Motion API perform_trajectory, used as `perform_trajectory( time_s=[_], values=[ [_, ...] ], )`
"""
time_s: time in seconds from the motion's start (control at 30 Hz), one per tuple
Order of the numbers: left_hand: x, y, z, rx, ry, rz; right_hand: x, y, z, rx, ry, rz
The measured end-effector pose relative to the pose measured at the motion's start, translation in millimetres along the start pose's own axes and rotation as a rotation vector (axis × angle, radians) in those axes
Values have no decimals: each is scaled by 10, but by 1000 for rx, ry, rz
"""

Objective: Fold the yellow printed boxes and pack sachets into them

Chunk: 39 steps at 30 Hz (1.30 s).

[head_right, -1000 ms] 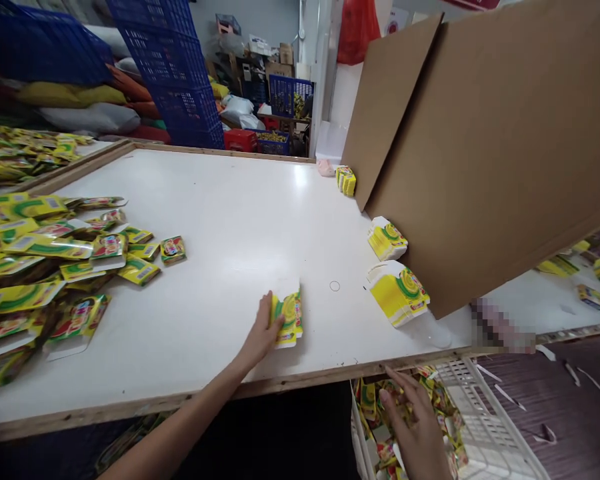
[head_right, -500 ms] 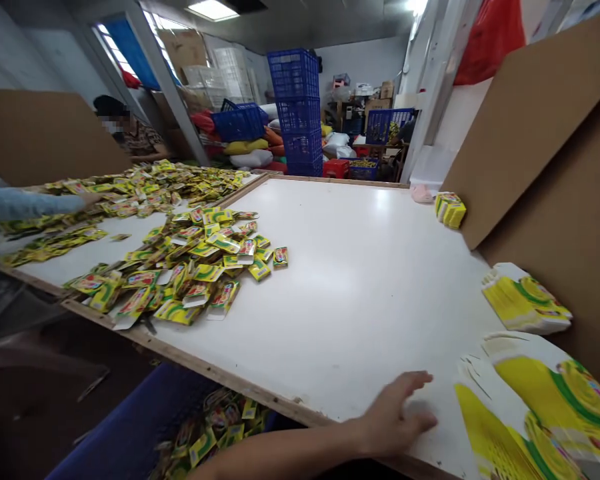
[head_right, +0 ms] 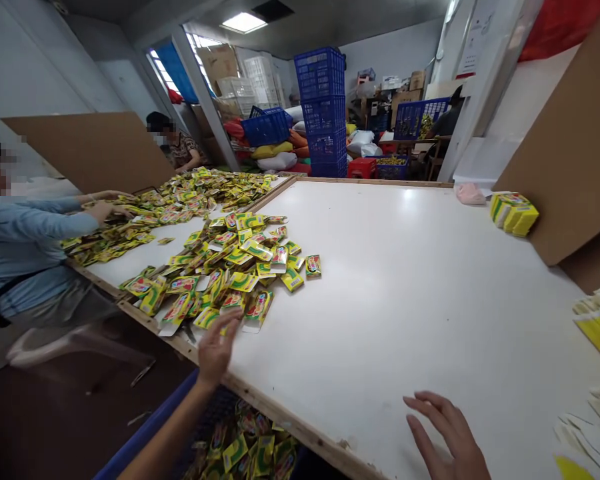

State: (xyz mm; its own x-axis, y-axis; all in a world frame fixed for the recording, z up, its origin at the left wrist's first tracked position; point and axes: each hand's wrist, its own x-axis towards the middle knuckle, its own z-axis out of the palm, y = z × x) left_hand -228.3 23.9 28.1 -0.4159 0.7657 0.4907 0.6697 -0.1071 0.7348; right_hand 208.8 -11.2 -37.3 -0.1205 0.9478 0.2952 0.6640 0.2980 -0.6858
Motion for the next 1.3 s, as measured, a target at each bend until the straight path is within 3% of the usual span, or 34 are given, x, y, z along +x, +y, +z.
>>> perform_trajectory(
  time_s=[0.1, 0.2, 0.3, 0.4, 0.5, 0.6, 0.7, 0.77, 0.83, 0.93, 1.07, 1.3],
  values=[
    [488, -400, -445, 179, 227, -33, 643, -248, 140, -15, -64, -98],
    [983, -769, -873, 354, 357, -87, 1487, -705, 418, -16, -157, -241],
    [1433, -1113, -1211, 501, 380, -152, 2394, -1250, 894, -74, -255, -381],
    [1803, -1435, -1400, 603, 322, -219, 3217, -1789, 1575, -81, -324, -454],
    [2062, -1714, -1395, 666, 213, -279, 3842, -2294, 2364, -86, -416, -520],
    [2180, -1915, -1205, 705, 80, -335, 4238, -2722, 3095, -83, -518, -579],
    [2178, -2018, -933, 752, -13, -379, 4455, -2978, 3621, -77, -618, -618],
    [2137, -2025, -763, 770, -55, -383, 4533, -3008, 3814, -78, -682, -630],
    [2068, -1975, -612, 778, -76, -379, 4564, -2918, 3863, -80, -734, -645],
    [1895, -1771, -370, 772, -89, -366, 4504, -2610, 3652, -95, -792, -675],
    [1547, -1294, 94, 731, -167, -248, 4224, -2053, 2986, -141, -831, -703],
    [901, -471, 1036, 491, -348, -155, 3627, -1007, 1798, -195, -740, -679]
  ],
)
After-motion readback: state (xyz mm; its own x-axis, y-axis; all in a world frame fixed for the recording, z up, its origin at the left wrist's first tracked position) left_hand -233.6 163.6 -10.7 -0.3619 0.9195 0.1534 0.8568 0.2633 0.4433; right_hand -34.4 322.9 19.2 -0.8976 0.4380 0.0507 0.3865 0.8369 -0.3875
